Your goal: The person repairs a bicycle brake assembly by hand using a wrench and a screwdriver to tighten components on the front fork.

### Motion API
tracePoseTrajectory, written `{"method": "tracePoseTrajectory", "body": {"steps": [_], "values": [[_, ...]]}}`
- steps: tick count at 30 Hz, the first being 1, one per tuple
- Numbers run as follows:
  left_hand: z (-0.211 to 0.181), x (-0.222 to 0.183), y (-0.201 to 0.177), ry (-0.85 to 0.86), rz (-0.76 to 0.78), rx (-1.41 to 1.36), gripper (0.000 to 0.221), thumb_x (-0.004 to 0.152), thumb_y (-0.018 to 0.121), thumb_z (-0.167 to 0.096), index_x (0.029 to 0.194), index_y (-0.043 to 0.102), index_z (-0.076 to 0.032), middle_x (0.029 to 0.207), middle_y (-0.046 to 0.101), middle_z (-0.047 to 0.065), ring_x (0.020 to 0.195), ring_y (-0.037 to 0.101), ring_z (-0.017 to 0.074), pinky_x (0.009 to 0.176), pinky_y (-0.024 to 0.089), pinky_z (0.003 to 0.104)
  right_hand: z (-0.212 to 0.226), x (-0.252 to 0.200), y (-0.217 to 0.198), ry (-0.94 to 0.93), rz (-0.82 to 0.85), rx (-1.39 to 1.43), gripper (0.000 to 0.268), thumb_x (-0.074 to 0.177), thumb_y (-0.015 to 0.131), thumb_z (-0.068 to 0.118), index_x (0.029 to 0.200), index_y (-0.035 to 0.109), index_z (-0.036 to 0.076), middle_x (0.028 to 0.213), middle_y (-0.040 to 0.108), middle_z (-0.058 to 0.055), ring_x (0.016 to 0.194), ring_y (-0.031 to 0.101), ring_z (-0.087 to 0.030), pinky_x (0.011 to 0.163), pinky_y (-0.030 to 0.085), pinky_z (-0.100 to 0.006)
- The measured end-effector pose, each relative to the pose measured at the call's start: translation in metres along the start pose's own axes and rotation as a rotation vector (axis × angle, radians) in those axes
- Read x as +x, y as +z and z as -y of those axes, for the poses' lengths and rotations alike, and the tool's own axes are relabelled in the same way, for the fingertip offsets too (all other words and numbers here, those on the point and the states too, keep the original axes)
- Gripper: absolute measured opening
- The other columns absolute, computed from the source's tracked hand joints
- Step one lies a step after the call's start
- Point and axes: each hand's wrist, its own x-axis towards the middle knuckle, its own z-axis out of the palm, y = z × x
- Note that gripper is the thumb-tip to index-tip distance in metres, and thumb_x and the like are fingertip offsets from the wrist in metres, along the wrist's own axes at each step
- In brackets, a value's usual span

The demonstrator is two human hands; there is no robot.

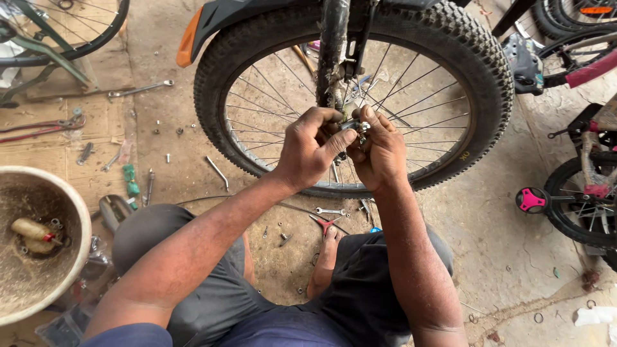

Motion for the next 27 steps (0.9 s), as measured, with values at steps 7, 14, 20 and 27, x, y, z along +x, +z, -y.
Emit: {"method": "tracePoseTrajectory", "body": {"steps": [7, 14, 20, 27], "values": [[0.004, 0.005, 0.006, 0.009, -0.033, -0.079, 0.012, 0.105, 0.067, -0.015, 0.103, 0.067, -0.004, 0.086, 0.072, 0.004, 0.077, 0.071, 0.0106, 0.067, 0.059, 0.027, 0.002, -0.016, 0.015, -0.056, 0.029, -0.021, 0.031, 0.103, 0.065, 0.030, 0.107, 0.067, 0.000, 0.083, 0.064, -0.006, 0.063, 0.058, -0.012, 0.049, 0.043, -0.024], [0.011, 0.011, 0.008, -0.014, -0.085, -0.109, 0.013, 0.102, 0.069, -0.017, 0.099, 0.068, -0.004, 0.083, 0.070, 0.003, 0.074, 0.067, 0.0074, 0.064, 0.057, 0.024, 0.005, -0.016, 0.017, 0.027, 0.028, 0.016, 0.020, 0.104, 0.057, 0.018, 0.113, 0.065, 0.002, 0.086, 0.062, -0.004, 0.067, 0.056, -0.010, 0.054, 0.044, -0.023], [0.029, 0.038, 0.001, -0.067, -0.327, -0.244, 0.034, 0.101, 0.061, -0.039, 0.085, 0.065, -0.009, 0.070, 0.060, -0.002, 0.056, 0.053, 0.0055, 0.044, 0.047, 0.024, 0.025, 0.002, 0.004, -0.149, -0.032, 0.098, 0.018, 0.110, 0.054, 0.022, 0.101, 0.057, 0.007, 0.084, 0.062, -0.005, 0.060, 0.052, -0.011, 0.051, 0.043, -0.023], [0.045, 0.082, -0.002, -0.479, -0.231, -0.436, 0.040, 0.103, 0.057, -0.035, 0.078, 0.066, -0.006, 0.067, 0.060, 0.003, 0.059, 0.048, 0.0134, 0.061, 0.043, 0.034, 0.030, 0.058, 0.030, -0.392, -0.177, -0.003, 0.023, 0.099, 0.072, 0.025, 0.104, 0.070, 0.002, 0.067, 0.052, 0.002, 0.049, 0.043, -0.005, 0.038, 0.033, -0.024]]}}
